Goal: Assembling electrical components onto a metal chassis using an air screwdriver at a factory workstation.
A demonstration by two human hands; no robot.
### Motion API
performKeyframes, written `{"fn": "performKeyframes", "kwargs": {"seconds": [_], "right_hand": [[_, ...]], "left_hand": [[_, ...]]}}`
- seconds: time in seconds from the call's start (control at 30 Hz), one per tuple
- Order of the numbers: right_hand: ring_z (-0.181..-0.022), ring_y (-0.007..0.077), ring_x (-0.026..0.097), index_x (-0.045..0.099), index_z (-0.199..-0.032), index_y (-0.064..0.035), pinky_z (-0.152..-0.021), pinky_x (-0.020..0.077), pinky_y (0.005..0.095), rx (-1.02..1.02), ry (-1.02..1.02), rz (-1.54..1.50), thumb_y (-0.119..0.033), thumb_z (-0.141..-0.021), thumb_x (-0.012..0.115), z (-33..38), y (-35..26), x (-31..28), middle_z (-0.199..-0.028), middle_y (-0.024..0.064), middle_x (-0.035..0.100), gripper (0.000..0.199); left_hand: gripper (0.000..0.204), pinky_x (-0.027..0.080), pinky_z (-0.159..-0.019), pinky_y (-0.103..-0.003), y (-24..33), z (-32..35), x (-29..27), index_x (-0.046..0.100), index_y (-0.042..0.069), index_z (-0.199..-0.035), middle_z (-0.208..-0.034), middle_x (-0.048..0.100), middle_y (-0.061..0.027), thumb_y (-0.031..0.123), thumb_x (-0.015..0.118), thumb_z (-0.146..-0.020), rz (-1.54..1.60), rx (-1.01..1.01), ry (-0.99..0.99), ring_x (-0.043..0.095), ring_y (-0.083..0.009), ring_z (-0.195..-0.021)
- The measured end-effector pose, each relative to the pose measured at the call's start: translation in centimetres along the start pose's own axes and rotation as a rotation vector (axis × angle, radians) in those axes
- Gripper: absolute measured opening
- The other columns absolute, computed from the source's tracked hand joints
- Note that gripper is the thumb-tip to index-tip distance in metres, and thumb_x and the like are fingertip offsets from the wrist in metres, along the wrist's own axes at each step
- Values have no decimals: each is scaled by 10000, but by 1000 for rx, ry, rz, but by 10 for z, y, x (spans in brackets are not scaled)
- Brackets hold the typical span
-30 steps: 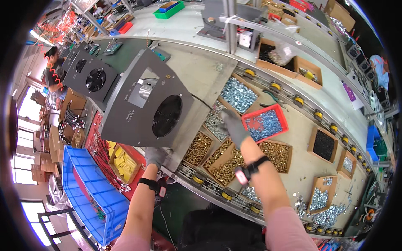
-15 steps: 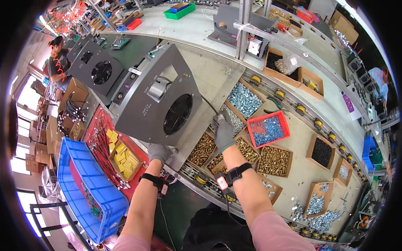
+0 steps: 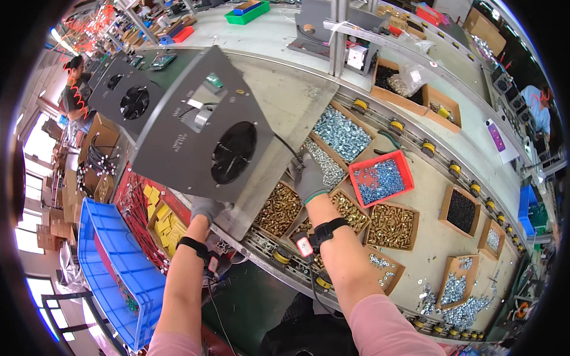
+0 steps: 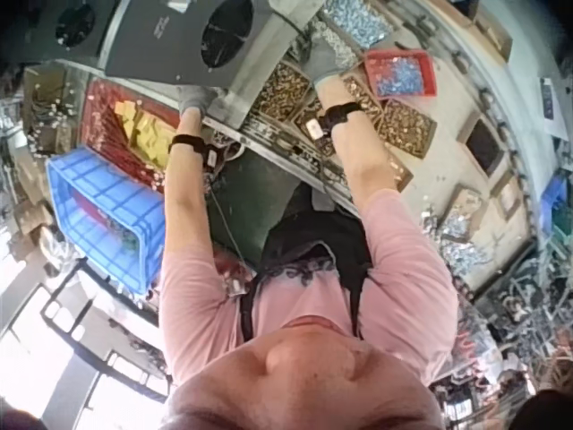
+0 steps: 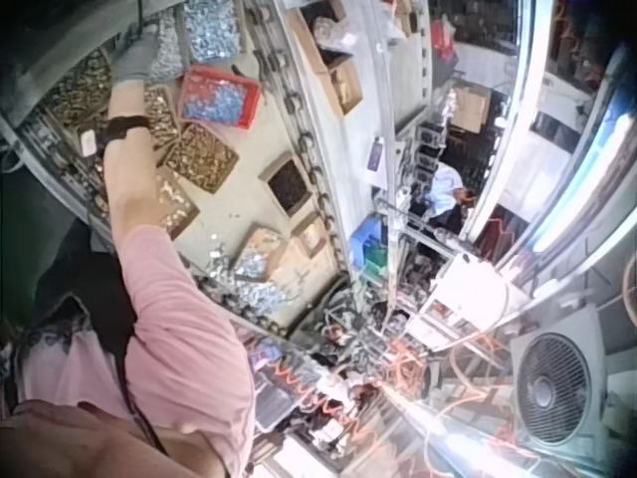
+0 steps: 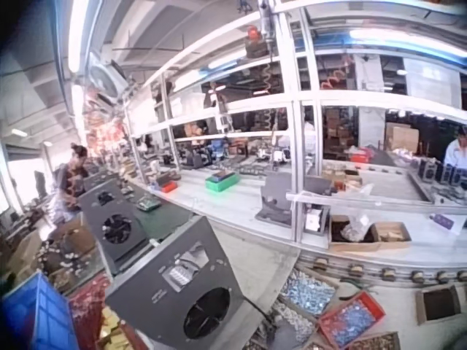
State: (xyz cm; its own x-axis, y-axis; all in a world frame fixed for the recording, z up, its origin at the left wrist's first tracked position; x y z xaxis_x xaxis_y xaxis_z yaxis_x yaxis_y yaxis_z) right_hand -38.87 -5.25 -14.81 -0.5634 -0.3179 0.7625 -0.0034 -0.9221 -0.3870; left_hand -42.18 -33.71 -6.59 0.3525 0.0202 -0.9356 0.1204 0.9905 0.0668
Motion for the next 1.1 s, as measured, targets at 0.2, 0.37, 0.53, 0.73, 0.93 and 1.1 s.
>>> {"fn": "performKeyframes", "kwargs": {"seconds": [0.2, 0.37, 0.53, 0.73, 0.93, 1.1], "right_hand": [[-918, 174, 562, 456, -1314, -96, -782, 523, 323, -8, 12, -5, -186, -977, 455, 23, 18, 21, -1117, 40, 540, 349], [-991, 199, 556, 444, -1345, -118, -788, 509, 323, -46, 10, 119, -212, -968, 484, 30, 21, 18, -1167, 34, 524, 392], [-1152, 200, 477, 355, -1400, -25, -948, 410, 287, -434, -90, 476, -173, -965, 448, 58, 1, 28, -1347, 136, 424, 468], [-1366, 295, 275, 363, -1402, -63, -1111, 215, 341, -847, -129, 1030, -167, -944, 470, 130, -29, 63, -1437, 189, 351, 481], [-954, 143, 544, 400, -1360, -7, -884, 449, 264, -734, -33, 717, -211, -955, 465, 164, -91, 31, -1146, 55, 507, 458], [-1027, 148, 534, 447, -1337, -33, -878, 463, 274, -713, 222, 460, -293, -954, 492, 198, -203, 50, -1196, 74, 520, 465]], "left_hand": [[620, 486, -873, -378, -33, -33, 12, 634, 102, -1115, -1075, 644, -163, 460, 756, -624, -112, 29, 55, 618, -297, -1011], [705, 489, -880, -367, -47, -54, 5, 569, 127, -1226, -1139, 617, -182, 496, 720, -645, -123, -35, -114, 620, -317, -1008], [806, 371, -1038, -407, -67, -71, 4, 469, 155, -1330, -1419, 372, -172, 496, 719, -644, -115, -100, -151, 274, -364, -1346], [962, 355, -1068, -390, -109, -84, 19, 322, 66, -1411, -1448, 281, -246, 549, 710, -675, -162, -90, 36, 273, -362, -1352], [972, 197, -1133, -404, -2, -10, 5, 283, -45, -1408, -1473, 263, -233, 629, 565, -767, -282, -45, -64, 237, -375, -1372], [821, 218, -1107, -435, 45, 49, 65, 384, -44, -1359, -1431, 370, -198, 586, 468, -840, -383, -20, -33, 304, -379, -1332]]}}
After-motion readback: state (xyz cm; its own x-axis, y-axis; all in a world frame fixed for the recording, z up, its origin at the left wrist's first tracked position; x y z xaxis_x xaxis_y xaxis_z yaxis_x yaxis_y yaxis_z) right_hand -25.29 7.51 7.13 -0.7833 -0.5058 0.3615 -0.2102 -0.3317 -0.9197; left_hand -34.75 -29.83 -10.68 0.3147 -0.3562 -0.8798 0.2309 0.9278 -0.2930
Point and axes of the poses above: each hand's wrist, its own z-axis away from the middle knuckle, its own x-axis out of the palm, y = z × x, the point moved 6 cm from there along -z, towards the middle knuckle
